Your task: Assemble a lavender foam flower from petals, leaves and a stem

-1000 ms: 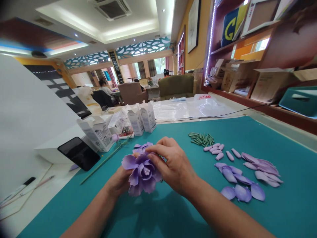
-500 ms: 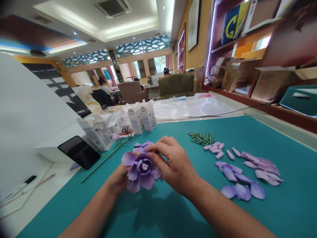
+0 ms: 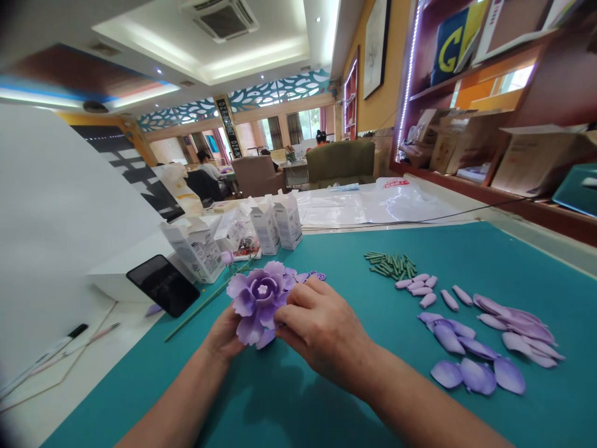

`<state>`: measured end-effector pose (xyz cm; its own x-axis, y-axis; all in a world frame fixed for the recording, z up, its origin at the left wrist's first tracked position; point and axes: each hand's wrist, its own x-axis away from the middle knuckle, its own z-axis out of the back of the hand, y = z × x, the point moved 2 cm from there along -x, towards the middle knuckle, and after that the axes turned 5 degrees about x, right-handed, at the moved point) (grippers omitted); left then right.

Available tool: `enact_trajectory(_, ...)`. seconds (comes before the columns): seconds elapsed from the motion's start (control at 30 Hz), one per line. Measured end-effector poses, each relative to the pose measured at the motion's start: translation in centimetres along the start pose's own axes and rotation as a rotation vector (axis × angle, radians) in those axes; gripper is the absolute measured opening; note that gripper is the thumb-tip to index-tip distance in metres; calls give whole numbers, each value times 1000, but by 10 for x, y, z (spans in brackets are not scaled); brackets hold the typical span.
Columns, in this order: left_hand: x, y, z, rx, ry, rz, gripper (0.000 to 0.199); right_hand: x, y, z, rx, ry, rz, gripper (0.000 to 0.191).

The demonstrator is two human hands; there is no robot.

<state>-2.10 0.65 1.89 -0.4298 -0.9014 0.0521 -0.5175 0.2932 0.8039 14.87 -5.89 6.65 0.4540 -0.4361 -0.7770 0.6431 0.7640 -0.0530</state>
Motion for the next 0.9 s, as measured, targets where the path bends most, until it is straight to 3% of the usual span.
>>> enact_trajectory(0.33,0,-1,0,-29,-23,-26,35,-2,-1,4,-1,23,-5,16)
enact_trajectory(0.57,2,-5,-10,-41,11,-112,39,1,-11,3,5,127,-35,17)
enact_trajectory(0.9,6,-6,-22,-80,31,-110,46,3,-17,-5,99,154,-39,27)
